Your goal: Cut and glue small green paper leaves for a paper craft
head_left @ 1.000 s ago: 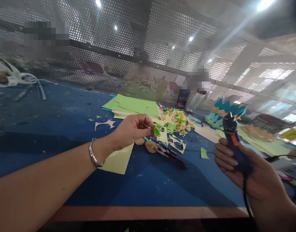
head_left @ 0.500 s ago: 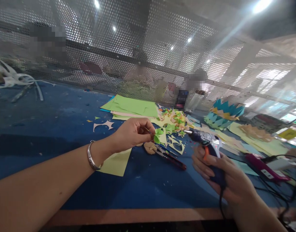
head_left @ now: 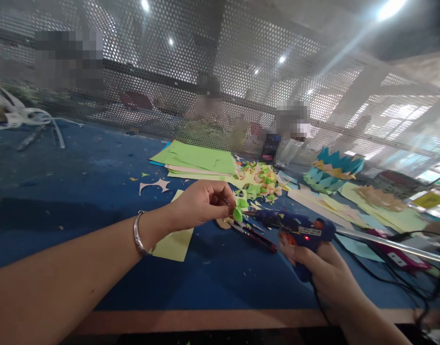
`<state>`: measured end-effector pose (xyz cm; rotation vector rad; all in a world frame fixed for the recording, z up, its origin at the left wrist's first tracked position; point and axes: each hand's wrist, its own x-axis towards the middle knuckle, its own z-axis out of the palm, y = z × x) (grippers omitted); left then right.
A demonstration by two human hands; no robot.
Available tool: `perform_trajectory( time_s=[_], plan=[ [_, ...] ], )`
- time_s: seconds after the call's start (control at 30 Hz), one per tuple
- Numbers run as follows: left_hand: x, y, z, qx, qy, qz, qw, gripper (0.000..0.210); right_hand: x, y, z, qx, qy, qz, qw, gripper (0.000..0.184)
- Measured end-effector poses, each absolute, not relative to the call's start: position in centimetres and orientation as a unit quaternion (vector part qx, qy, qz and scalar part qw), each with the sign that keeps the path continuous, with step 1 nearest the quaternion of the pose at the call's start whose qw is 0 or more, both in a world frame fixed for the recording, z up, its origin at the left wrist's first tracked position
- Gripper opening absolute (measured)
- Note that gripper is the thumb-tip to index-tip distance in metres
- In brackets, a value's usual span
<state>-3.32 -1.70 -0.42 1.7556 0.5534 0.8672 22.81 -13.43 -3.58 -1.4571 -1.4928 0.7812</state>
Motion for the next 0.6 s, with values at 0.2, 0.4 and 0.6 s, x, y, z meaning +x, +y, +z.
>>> perform_trajectory(
  time_s=[0.2,0.4,0.6],
  plan=[
    [-3.3,-1.8,-0.2,0.755,0.233,0.348,0.504,0.009,22.8,-13.5,-4.0,-0.591,-0.621,0.263,0.442,0.026],
    [-3.2,-1.8,-0.4,0.754,0.229,0.336,0.516,0.011,22.4,-13.8,-4.4,-0.605,-0.603,0.238,0.461,0.028],
    [-3.3,-1.6,-0.8,0.761,0.218,0.33,0.514,0.011,22.5,-13.8,-4.7,-0.602,-0.621,0.225,0.449,0.025]
  ],
)
